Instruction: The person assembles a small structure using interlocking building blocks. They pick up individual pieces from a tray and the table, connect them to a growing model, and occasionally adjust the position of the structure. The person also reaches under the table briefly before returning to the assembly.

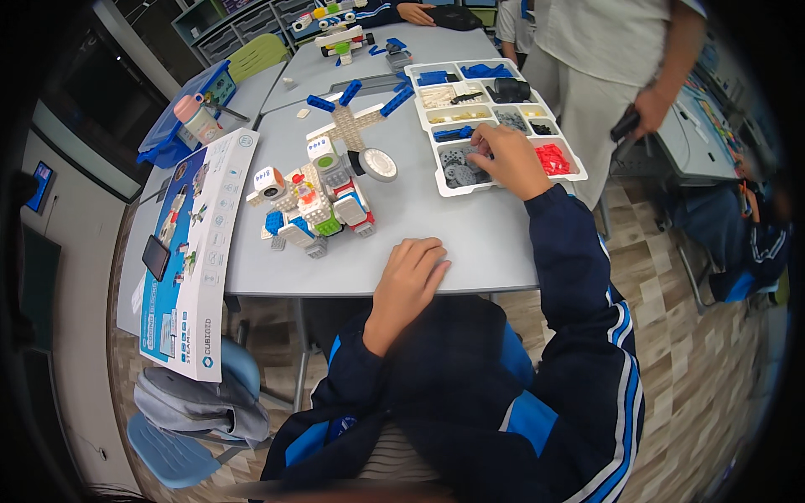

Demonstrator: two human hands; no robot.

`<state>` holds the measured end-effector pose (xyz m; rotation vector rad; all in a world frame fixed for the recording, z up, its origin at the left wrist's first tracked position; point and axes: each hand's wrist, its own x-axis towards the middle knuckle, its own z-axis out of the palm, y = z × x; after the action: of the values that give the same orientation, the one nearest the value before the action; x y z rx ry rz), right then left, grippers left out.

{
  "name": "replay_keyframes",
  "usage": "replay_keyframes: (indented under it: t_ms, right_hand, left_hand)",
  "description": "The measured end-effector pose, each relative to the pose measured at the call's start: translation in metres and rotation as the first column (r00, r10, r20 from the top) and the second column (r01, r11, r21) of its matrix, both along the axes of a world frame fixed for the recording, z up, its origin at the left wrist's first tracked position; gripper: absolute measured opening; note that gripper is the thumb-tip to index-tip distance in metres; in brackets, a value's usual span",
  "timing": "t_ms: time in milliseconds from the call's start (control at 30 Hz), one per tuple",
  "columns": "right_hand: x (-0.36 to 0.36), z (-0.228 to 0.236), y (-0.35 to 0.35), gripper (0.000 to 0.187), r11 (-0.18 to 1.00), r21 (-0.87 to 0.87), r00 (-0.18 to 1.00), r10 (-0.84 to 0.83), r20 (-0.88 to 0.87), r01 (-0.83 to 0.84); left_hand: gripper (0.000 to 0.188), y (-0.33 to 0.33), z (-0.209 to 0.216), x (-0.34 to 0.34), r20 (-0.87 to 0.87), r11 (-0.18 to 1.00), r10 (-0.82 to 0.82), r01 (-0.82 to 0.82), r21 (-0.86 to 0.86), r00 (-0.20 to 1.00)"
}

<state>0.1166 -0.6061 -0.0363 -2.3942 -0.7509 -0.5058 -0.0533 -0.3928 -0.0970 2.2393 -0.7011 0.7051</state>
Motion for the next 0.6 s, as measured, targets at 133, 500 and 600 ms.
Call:
replay_keyframes:
  t_ms: [133,500,600]
  right_hand:
    - [-0.001,0.008,-0.002,0.022,0.989,0.151,1.000,-0.009,-0.003,0.009]
    - [-0.006,0.021,-0.005,0.026,0.744,0.656,0.949,0.282,-0.139,-0.125]
    - [-0.009,0.023,-0.004,0.027,0.795,0.594,0.970,0.221,-0.100,-0.120]
  left_hand:
    - [0.016,0.001,0.001,0.000,0.017,1.000,-0.007,0.007,0.002,1.000]
    - [0.018,-0.001,0.004,0.000,0.016,1.000,0.003,-0.003,0.000,1.000]
    - [0.018,-0.001,0.004,0.000,0.012,1.000,0.004,-0.004,0.004,1.000]
